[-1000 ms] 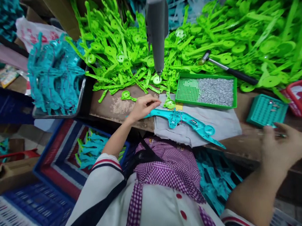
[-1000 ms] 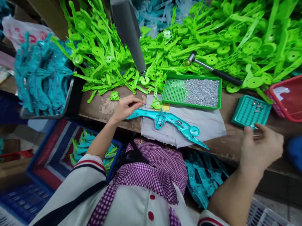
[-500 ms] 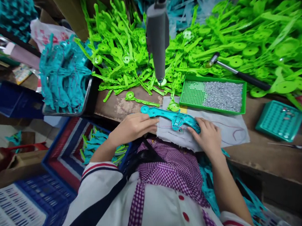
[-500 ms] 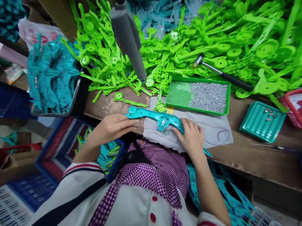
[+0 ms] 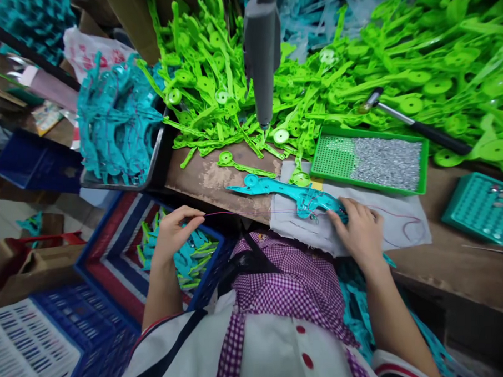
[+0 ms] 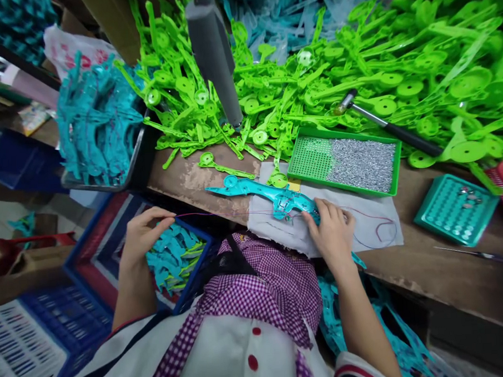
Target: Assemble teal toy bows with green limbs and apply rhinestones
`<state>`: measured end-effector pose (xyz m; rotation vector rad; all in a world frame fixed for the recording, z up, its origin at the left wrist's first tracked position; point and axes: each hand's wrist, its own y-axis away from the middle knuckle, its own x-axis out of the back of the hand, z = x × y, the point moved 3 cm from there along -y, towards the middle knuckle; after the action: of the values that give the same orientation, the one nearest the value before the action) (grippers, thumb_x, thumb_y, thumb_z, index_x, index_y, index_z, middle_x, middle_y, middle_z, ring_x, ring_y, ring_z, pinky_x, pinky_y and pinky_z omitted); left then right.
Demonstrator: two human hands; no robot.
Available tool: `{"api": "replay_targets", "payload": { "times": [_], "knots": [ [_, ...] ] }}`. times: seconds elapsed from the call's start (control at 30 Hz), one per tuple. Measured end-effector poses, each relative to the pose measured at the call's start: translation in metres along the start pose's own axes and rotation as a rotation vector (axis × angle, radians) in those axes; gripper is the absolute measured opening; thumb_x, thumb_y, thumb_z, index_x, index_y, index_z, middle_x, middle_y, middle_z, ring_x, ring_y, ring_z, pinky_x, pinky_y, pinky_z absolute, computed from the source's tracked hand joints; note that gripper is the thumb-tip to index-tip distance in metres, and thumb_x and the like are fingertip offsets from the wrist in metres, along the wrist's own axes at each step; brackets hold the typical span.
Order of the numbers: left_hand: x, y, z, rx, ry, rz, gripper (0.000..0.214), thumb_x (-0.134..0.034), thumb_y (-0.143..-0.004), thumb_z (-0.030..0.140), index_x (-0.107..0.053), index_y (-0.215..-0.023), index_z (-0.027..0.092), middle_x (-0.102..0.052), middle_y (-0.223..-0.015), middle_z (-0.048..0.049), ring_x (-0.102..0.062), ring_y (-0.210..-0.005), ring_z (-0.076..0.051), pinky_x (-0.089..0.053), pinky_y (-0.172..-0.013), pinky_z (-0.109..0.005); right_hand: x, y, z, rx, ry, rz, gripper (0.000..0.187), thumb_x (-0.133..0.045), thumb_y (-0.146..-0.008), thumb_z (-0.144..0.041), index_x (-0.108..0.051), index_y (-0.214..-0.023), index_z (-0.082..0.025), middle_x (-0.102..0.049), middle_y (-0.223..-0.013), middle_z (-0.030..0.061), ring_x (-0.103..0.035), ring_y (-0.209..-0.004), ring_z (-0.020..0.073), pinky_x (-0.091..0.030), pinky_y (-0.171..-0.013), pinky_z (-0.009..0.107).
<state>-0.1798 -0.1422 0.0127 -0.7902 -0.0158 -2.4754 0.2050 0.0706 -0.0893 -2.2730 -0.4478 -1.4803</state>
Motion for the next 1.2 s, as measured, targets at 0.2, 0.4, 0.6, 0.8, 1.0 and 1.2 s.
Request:
{"api": "replay_targets", "payload": {
  "times": [0.2,0.4,0.6,0.8,1.0,1.2],
  "knots": [
    [-0.077,-0.001,0.034,0.188,0.463,0.029,0.034,-0.088,-0.07,0.042,-0.069,-0.079,0.017,-0.061,-0.057,0.0045,-0.049,-0.04,-0.004,-0.037,-0.038,-0.014,0.05,0.012,-0.044,0.121,-0.318,0.264,0.044,-0.055,-0.1,-0.044,-0.058,-0.139,-0.024,-0.064,-0.137,0.0168,-0.057,-0.133,0.0347,-0.041,-0.111,0.06],
    [-0.145,-0.019,0.101,0.018,0.743,-0.432,0.033,-0.084,-0.079,0.047,-0.072,-0.086,0.017,-0.069,-0.075,-0.0009,-0.065,-0.057,-0.009,-0.054,-0.053,-0.02,0.057,-0.001,-0.125,0.389,-0.853,-0.148,0.068,-0.066,-0.093,-0.052,-0.043,-0.153,-0.029,-0.068,-0.132,0.0115,-0.068,-0.116,0.0269,-0.057,-0.096,0.048],
    [-0.159,-0.039,0.1,-0.018,0.905,-0.427,0.036,-0.084,-0.078,0.052,-0.077,-0.091,0.019,-0.07,-0.097,-0.0048,-0.071,-0.077,-0.012,-0.062,-0.067,-0.023,0.054,-0.019,-0.108,0.066,-1.019,-0.097,0.031,-0.06,-0.098,-0.049,-0.07,-0.087,-0.022,-0.064,-0.069,-0.0015,-0.057,-0.061,0.0121,-0.047,-0.059,0.026],
    [-0.166,-0.044,0.105,-0.148,0.784,-0.417,0.033,-0.078,-0.087,0.047,-0.079,-0.112,0.026,-0.069,-0.122,-0.0075,-0.073,-0.102,-0.018,-0.064,-0.089,-0.032,0.054,-0.028,-0.1,-0.066,-1.16,-0.264,0.047,-0.059,-0.095,-0.06,-0.057,-0.069,-0.021,-0.047,-0.054,-0.0052,-0.034,-0.046,0.0085,-0.03,-0.045,0.024],
    [-0.17,-0.047,0.107,-0.257,0.499,-0.248,0.02,-0.078,-0.088,0.034,-0.081,-0.105,0.024,-0.077,-0.098,-0.0053,-0.072,-0.092,-0.016,-0.061,-0.08,-0.029,0.054,-0.023,-0.092,-0.003,-1.097,-0.324,0.046,-0.052,-0.099,-0.057,-0.057,-0.072,-0.021,-0.048,-0.059,-0.0044,-0.037,-0.05,0.009,-0.032,-0.048,0.025],
    [-0.165,-0.033,0.108,-0.471,0.251,-0.252,0.016,-0.068,-0.096,0.027,-0.078,-0.108,0.024,-0.075,-0.095,-0.0038,-0.071,-0.089,-0.014,-0.058,-0.08,-0.028,0.06,-0.014,-0.086,0.165,-0.807,-0.428,0.046,-0.051,-0.101,-0.054,-0.055,-0.069,-0.021,-0.054,-0.06,-0.002,-0.051,-0.057,0.0124,-0.038,-0.054,0.026]
  ]
}}
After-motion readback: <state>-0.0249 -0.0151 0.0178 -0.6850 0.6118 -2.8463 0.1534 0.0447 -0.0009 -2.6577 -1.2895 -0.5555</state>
